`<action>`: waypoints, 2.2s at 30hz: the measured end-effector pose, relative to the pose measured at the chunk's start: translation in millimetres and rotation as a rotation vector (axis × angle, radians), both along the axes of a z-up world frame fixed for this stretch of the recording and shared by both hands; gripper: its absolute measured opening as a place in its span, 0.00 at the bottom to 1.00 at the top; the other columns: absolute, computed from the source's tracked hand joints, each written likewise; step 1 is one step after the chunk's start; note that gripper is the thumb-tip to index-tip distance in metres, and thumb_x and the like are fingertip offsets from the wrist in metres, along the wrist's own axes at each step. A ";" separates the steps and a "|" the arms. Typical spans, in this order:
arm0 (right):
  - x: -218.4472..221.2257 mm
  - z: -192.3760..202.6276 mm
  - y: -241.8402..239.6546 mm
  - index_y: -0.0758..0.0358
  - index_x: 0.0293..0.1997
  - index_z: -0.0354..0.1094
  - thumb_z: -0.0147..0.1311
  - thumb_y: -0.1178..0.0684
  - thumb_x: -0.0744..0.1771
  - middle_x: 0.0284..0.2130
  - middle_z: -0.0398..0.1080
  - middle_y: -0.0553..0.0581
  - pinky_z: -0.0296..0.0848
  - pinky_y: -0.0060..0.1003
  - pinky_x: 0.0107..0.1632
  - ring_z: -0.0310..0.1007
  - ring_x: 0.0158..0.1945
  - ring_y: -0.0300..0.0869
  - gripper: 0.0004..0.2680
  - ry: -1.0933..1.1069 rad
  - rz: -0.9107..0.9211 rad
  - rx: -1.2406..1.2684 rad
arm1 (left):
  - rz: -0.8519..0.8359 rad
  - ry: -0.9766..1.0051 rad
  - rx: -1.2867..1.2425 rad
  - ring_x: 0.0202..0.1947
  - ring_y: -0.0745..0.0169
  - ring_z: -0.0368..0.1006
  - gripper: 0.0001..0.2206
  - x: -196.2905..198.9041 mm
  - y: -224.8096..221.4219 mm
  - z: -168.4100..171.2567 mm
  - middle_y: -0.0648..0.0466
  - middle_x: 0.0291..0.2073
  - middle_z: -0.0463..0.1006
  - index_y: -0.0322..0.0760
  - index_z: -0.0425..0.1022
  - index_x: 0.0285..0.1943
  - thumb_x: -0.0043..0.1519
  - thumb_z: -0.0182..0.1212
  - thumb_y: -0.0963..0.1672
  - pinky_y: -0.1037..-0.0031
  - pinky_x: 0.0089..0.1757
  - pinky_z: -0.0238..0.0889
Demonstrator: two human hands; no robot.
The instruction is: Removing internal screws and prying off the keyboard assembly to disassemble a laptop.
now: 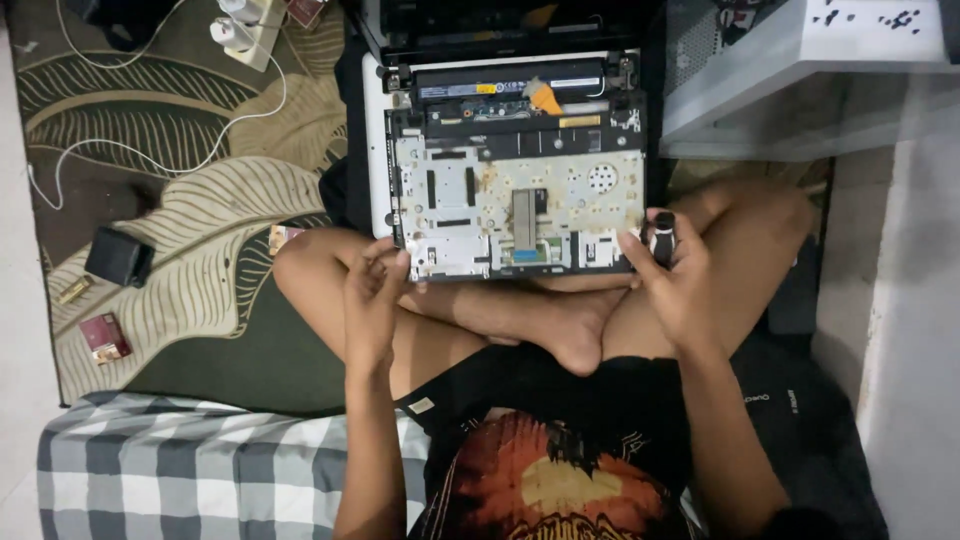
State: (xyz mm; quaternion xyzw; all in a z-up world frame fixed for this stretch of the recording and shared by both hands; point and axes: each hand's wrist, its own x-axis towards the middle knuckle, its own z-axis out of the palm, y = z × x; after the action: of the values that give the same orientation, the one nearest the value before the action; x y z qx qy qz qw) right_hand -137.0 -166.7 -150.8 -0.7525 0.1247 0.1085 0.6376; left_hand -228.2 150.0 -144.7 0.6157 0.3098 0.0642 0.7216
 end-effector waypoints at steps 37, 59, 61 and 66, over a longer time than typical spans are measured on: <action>-16.8 13.3 -8.1 0.52 0.44 0.64 0.61 0.41 0.69 0.27 0.59 0.39 0.53 0.15 0.23 0.61 0.27 0.24 0.11 0.256 -0.137 0.337 | 0.060 -0.145 -0.669 0.43 0.60 0.78 0.20 -21.1 -34.4 1.3 0.52 0.43 0.77 0.32 0.73 0.61 0.72 0.48 0.51 0.58 0.48 0.78; -26.4 72.1 118.2 0.62 0.32 0.65 0.57 0.55 0.69 0.53 0.74 0.59 0.68 0.51 0.54 0.74 0.55 0.53 0.07 -1.186 0.584 -0.611 | 0.230 -0.169 -0.625 0.47 0.58 0.77 0.21 -38.7 -71.1 -26.2 0.48 0.52 0.78 0.33 0.66 0.70 0.66 0.57 0.40 0.58 0.46 0.78; -24.0 70.9 124.1 0.62 0.30 0.65 0.57 0.61 0.68 0.47 0.75 0.61 0.70 0.52 0.54 0.76 0.51 0.53 0.07 -1.227 0.584 -0.562 | 0.228 -0.184 -0.643 0.48 0.58 0.78 0.21 -40.8 -72.5 -28.1 0.46 0.51 0.78 0.33 0.68 0.69 0.65 0.58 0.39 0.57 0.47 0.77; -28.3 58.7 121.3 0.65 0.25 0.66 0.58 0.64 0.67 0.44 0.80 0.60 0.80 0.52 0.50 0.81 0.48 0.54 0.09 -1.336 0.520 -0.400 | 0.245 -0.135 -0.627 0.54 0.55 0.75 0.24 -33.3 -77.2 -5.9 0.44 0.58 0.75 0.34 0.59 0.76 0.69 0.52 0.42 0.57 0.51 0.75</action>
State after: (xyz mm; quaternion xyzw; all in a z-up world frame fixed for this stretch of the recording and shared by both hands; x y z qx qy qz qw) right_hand -165.3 -45.3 -92.1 -0.7651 -0.4543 -0.2495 0.3821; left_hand -261.6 72.9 -150.6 0.3166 0.3378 0.0927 0.8815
